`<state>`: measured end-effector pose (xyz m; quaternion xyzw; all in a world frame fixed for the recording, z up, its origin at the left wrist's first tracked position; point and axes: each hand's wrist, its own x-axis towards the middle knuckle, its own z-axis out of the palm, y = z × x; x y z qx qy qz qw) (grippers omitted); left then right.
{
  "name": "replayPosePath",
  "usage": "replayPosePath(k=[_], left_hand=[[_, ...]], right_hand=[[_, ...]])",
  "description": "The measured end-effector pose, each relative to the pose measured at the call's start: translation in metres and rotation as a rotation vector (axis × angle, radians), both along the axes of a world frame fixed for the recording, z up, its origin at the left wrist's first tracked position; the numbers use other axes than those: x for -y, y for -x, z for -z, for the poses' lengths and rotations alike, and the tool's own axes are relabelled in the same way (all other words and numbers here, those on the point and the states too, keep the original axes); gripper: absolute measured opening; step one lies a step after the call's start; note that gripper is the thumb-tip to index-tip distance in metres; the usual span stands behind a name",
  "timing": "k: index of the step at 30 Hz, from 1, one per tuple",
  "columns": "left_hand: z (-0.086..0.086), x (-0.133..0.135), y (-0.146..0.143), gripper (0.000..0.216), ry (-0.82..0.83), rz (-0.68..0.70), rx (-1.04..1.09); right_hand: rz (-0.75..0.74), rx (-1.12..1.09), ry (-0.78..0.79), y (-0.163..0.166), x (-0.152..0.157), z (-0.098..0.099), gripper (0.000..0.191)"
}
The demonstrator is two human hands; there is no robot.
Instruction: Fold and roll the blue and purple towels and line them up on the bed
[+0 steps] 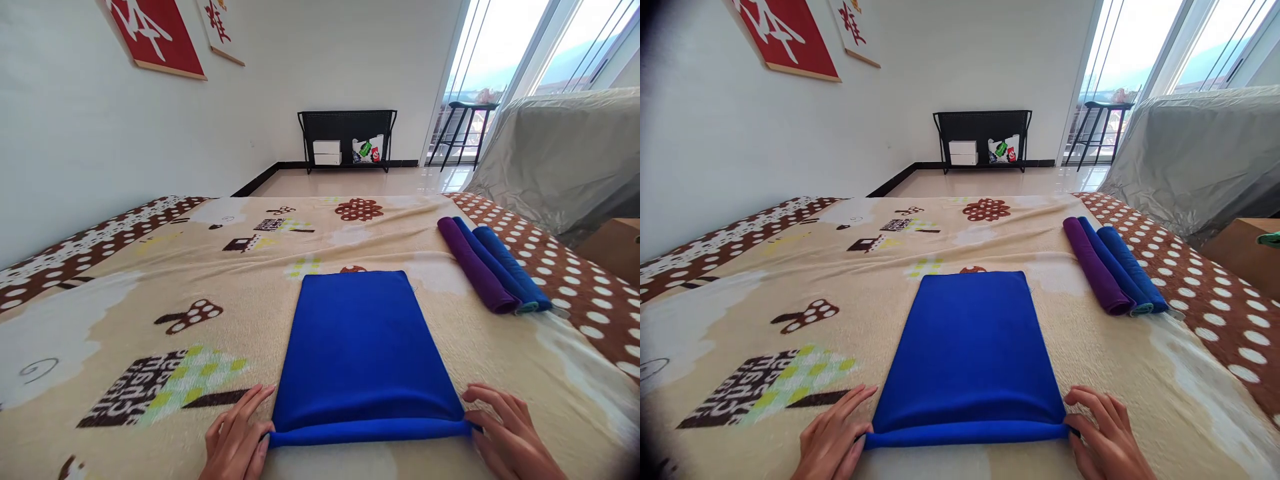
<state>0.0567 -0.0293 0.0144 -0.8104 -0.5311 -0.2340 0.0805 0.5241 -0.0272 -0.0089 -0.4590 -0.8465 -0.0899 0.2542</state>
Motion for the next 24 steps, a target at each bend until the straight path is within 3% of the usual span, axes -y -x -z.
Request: replayPosePath(k=[3, 7, 10, 12, 16, 18, 20, 24], left_hand=[[0.006, -0.008, -0.007, 0.022, -0.053, -0.074, -0.096], [0.010, -0.016, -0.012, 0.015, -0.212, -0.136, -0.218], [0.011, -0.014, -0.030, 0.023, -0.294, -0.210, -0.158], [0.012, -0.012, -0.057, 0.024, -0.310, -0.213, -0.060], [0.017, -0.013, -0.121, 0.025, -0.357, 0.097, 0.077], [0.019, -0.018, -0.133, 0.027, -0.382, 0.236, 0.068], [0.020, -0.023, -0.124, 0.030, -0.364, 0.295, 0.009], [0.019, -0.027, -0.064, 0.040, -0.334, 0.347, -0.087]], right_hand=[[0.093, 0.030, 0.012, 0.015, -0.007, 0.000, 0.017], [0.267, 0.110, -0.124, 0.033, -0.015, 0.004, 0.015], [0.474, 0.091, -0.180, 0.052, -0.014, 0.005, 0.022], [0.517, 0.035, -0.222, 0.073, -0.011, 0.004, 0.022], [0.185, -0.196, -0.215, 0.127, -0.009, 0.005, 0.026], [0.053, -0.252, -0.204, 0.142, -0.012, 0.005, 0.031], [-0.032, -0.186, -0.190, 0.138, -0.015, 0.005, 0.032], [-0.100, -0.026, -0.139, 0.094, -0.016, 0.003, 0.036]])
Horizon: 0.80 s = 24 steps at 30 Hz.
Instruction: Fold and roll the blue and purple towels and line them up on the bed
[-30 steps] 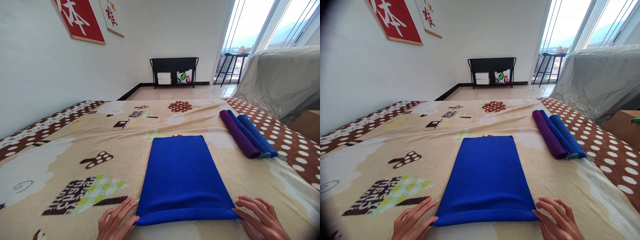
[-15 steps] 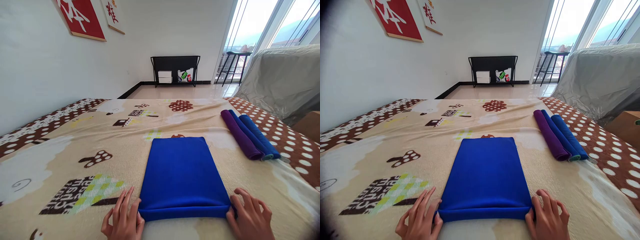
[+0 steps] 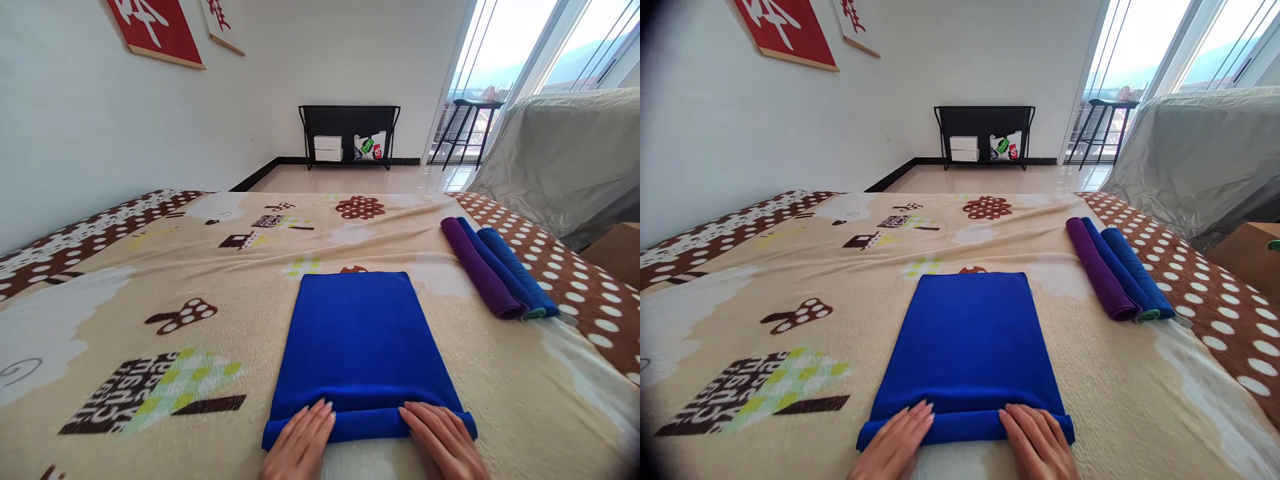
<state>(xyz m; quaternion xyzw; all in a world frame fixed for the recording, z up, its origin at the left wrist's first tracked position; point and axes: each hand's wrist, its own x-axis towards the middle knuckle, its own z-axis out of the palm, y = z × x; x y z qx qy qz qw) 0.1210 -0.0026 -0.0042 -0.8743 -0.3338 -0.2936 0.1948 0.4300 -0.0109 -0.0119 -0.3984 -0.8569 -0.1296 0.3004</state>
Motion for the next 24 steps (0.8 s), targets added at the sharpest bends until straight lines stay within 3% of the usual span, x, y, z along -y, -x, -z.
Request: replayPosePath(k=[2, 4, 6, 10, 13, 19, 24], left_hand=[[-0.004, 0.004, 0.024, 0.040, 0.047, -0.052, -0.049], [-0.007, 0.009, 0.029, 0.040, 0.090, -0.152, -0.103], [-0.008, 0.013, 0.014, 0.043, 0.066, -0.219, -0.106], [-0.003, 0.007, -0.037, 0.038, -0.008, -0.097, -0.070], [0.000, 0.000, -0.045, 0.034, 0.039, -0.132, -0.111], [-0.005, 0.000, 0.017, 0.047, 0.163, -0.342, -0.180], [-0.006, 0.004, 0.055, 0.052, 0.223, -0.287, -0.128]], right_hand=[[0.020, 0.008, -0.001, -0.016, 0.003, 0.000, 0.038], [0.041, 0.010, -0.014, -0.016, 0.004, 0.001, 0.039], [0.052, 0.005, -0.021, 0.002, 0.004, 0.002, 0.042], [-0.035, 0.006, -0.096, 0.053, -0.006, 0.003, 0.043], [0.039, 0.084, -0.086, 0.055, -0.010, 0.003, 0.038], [0.256, 0.165, 0.052, -0.018, -0.002, 0.005, 0.053], [0.167, 0.173, 0.112, -0.048, 0.002, 0.002, 0.050]])
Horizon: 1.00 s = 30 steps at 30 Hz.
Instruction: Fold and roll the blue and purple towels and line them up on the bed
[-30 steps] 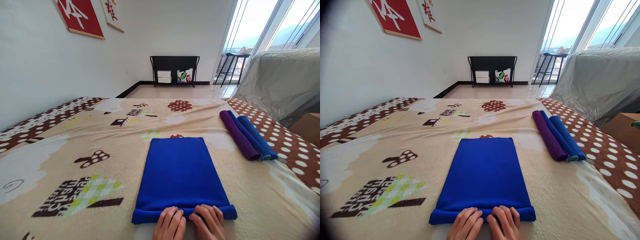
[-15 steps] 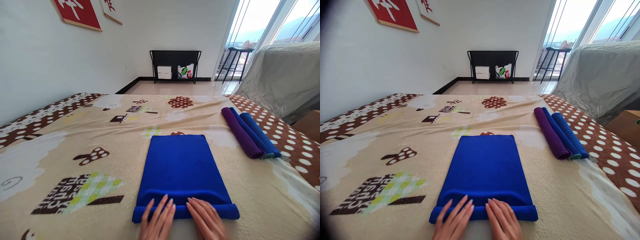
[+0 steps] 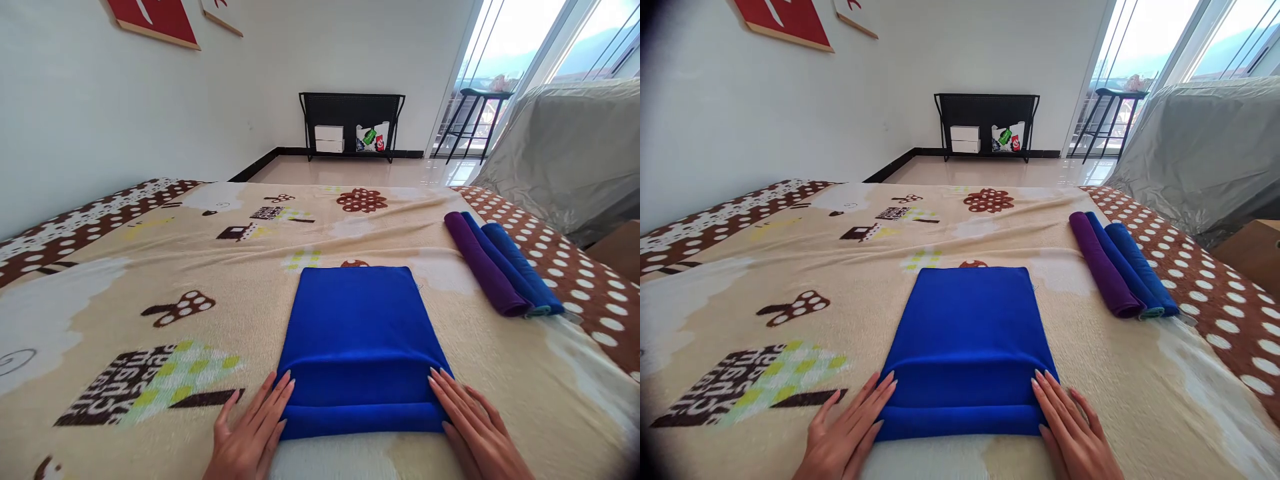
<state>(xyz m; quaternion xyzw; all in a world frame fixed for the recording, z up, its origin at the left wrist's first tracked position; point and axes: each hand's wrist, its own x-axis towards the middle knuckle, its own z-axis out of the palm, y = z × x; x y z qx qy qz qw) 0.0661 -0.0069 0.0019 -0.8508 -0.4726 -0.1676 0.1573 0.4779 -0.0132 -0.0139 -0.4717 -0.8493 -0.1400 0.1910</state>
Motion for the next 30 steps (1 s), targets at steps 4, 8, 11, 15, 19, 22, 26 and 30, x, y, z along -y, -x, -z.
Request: replayPosePath(k=[4, 8, 11, 15, 19, 22, 26, 30], left_hand=[[-0.005, 0.005, 0.017, 0.036, 0.001, -0.002, 0.089], [-0.015, 0.008, 0.024, 0.022, 0.048, 0.024, 0.140], [-0.020, 0.008, 0.023, 0.015, 0.101, 0.015, 0.182], [-0.020, 0.008, 0.018, 0.014, 0.187, -0.038, 0.216], [-0.011, 0.006, 0.012, 0.027, 0.185, -0.168, 0.235], [-0.006, 0.004, 0.001, 0.025, 0.099, -0.204, 0.249], [0.000, 0.007, -0.039, 0.019, -0.108, -0.236, 0.300], [0.011, 0.005, -0.100, 0.030, -0.134, 0.037, 0.284]], right_hand=[[0.003, -0.082, 0.044, -0.015, 0.003, -0.002, 0.038], [0.045, -0.188, 0.076, -0.028, 0.005, -0.002, 0.023], [0.056, -0.227, 0.122, -0.034, 0.005, -0.003, 0.020], [0.082, -0.187, 0.192, -0.039, 0.002, -0.003, 0.019], [0.125, -0.168, 0.170, -0.037, -0.002, 0.000, 0.021], [0.222, -0.206, 0.041, -0.026, -0.001, 0.005, 0.026], [0.255, -0.258, -0.129, 0.020, 0.008, 0.010, 0.020], [-0.047, -0.272, -0.152, 0.083, 0.002, 0.005, 0.034]])
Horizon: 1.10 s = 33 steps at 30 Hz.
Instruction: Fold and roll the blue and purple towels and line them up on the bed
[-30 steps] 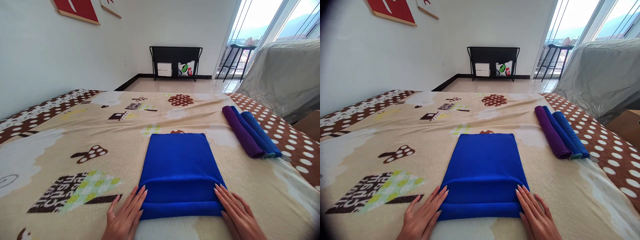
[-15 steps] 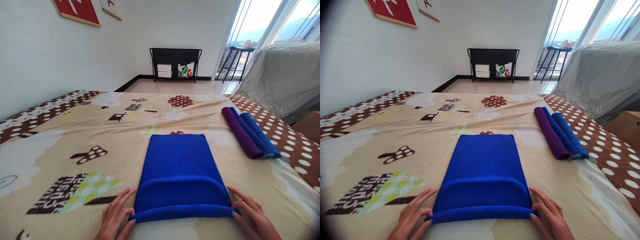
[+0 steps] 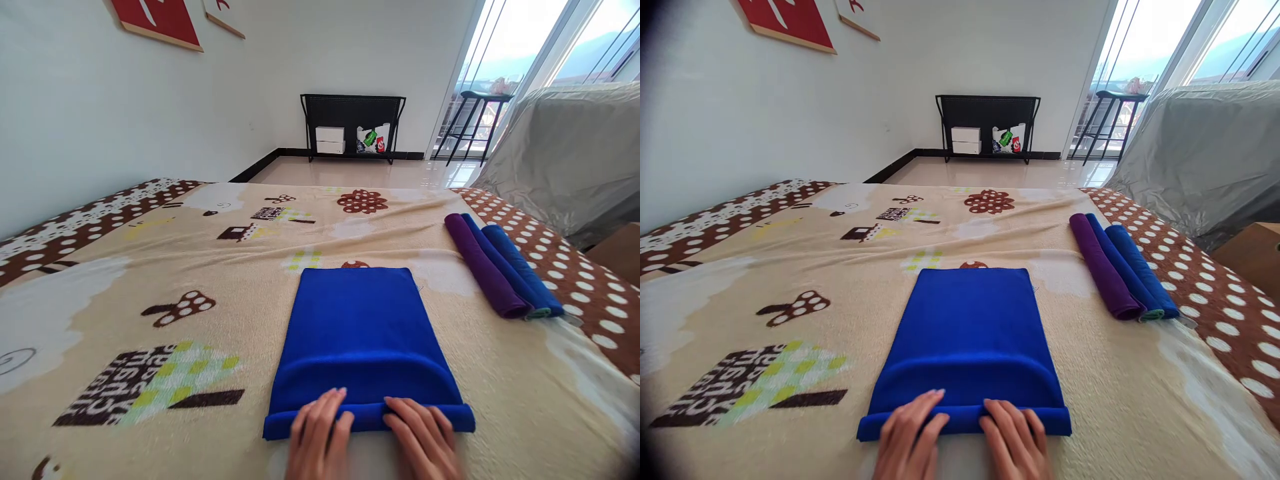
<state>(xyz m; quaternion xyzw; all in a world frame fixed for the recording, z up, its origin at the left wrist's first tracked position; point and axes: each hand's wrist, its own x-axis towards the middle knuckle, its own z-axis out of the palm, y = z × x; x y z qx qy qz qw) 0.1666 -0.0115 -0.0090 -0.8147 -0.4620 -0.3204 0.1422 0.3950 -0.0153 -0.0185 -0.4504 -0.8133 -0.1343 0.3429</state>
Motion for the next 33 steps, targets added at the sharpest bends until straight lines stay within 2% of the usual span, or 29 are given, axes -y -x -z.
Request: replayPosePath(k=[2, 5, 9, 11, 16, 20, 22, 25, 30, 33], left_hand=[[0.003, -0.006, -0.019, 0.036, -0.011, 0.107, -0.084], [0.000, -0.014, -0.018, 0.039, 0.003, 0.060, -0.204], [-0.010, -0.018, 0.024, 0.051, 0.094, -0.082, -0.326], [-0.013, -0.017, 0.047, 0.054, 0.127, -0.162, -0.350], [-0.010, -0.013, 0.081, 0.053, 0.156, -0.218, -0.266], [-0.008, -0.005, 0.091, 0.044, 0.010, -0.226, -0.115], [-0.009, 0.000, 0.095, 0.033, -0.042, -0.198, -0.086], [-0.014, 0.008, 0.103, 0.026, -0.013, -0.100, -0.125], [-0.025, 0.008, 0.112, 0.034, 0.032, -0.004, -0.228], [-0.023, 0.003, 0.115, 0.036, 0.056, -0.008, -0.201]], right_hand=[[-0.097, 0.020, -0.023, 0.016, -0.009, -0.004, 0.037], [-0.060, 0.116, 0.019, 0.009, -0.018, -0.009, 0.040], [0.137, 0.269, 0.109, -0.034, -0.016, -0.007, 0.060], [0.191, 0.294, 0.141, -0.055, -0.012, -0.004, 0.064], [0.138, 0.275, 0.207, -0.081, -0.010, -0.002, 0.061], [0.087, 0.163, 0.246, -0.090, -0.008, -0.004, 0.053], [0.055, 0.092, 0.244, -0.097, -0.006, -0.003, 0.042], [0.010, 0.091, 0.217, -0.110, -0.002, -0.002, 0.028], [0.006, 0.249, 0.212, -0.127, 0.000, -0.001, 0.041], [0.067, 0.211, 0.244, -0.129, -0.002, 0.005, 0.038]])
